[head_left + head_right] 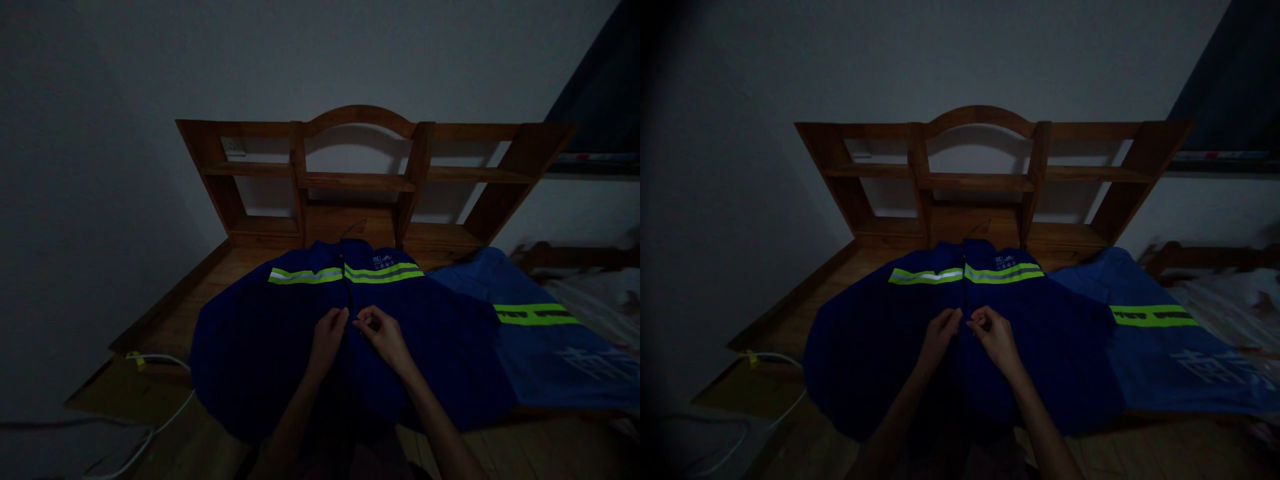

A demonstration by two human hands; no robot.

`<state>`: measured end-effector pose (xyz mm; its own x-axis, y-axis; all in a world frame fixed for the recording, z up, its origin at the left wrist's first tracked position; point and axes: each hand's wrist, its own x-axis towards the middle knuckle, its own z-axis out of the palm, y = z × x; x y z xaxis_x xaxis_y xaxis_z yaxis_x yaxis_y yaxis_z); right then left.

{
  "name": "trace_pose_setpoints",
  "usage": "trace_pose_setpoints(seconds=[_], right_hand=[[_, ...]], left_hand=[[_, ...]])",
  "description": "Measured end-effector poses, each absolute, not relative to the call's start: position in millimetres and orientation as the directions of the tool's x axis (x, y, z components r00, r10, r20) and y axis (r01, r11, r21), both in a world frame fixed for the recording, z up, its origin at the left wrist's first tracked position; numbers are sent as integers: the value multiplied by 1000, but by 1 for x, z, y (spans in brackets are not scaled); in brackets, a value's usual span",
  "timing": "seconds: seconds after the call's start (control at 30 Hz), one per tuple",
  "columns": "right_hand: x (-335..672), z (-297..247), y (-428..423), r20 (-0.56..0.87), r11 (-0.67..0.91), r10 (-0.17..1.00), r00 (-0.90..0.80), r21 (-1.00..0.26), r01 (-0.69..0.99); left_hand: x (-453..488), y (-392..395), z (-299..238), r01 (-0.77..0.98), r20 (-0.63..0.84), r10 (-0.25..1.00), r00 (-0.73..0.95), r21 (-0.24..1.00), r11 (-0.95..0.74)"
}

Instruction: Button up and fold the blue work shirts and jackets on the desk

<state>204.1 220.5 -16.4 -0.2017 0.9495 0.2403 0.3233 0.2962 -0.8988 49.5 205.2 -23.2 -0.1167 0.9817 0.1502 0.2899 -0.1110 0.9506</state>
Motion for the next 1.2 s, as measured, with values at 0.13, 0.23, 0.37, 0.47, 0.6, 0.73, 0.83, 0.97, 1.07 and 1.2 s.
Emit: trace_pose_setpoints(seconds=[0.13,0.23,0.37,0.47,0.6,0.73,0.83,0.97,1.07,1.2], right_hand=[[203,-10,217,275,331,941,-199,-870,364],[202,-9,217,275,334,940,-204,-865,375],[202,-9,218,266,326,942,-204,-863,386],[202,-7,217,264,327,942,-206,-858,395],[202,-5,216,261,334,938,-226,-854,398],[204,-6,215,254,328,941,-224,-845,423],[204,-7,216,253,325,943,-215,-840,434],[203,-8,217,240,313,946,-216,-849,426],[203,-10,218,226,299,950,-216,-859,416],[205,-13,220,206,277,956,-210,-869,410]], left_hand=[[54,206,-19,248,143,980,-138,963,-106],[55,206,-20,258,142,978,-155,961,-99],[54,207,-23,246,143,976,-166,964,-99],[52,208,-24,234,138,974,-181,968,-94],[51,208,-25,196,100,974,-201,979,-60],[50,207,-25,125,58,983,-175,992,-36],[51,207,-23,84,40,986,-160,996,-27],[52,207,-22,53,7,984,-177,999,2],[52,207,-22,54,11,987,-162,999,-2],[54,207,-23,94,70,989,-134,994,-57]])
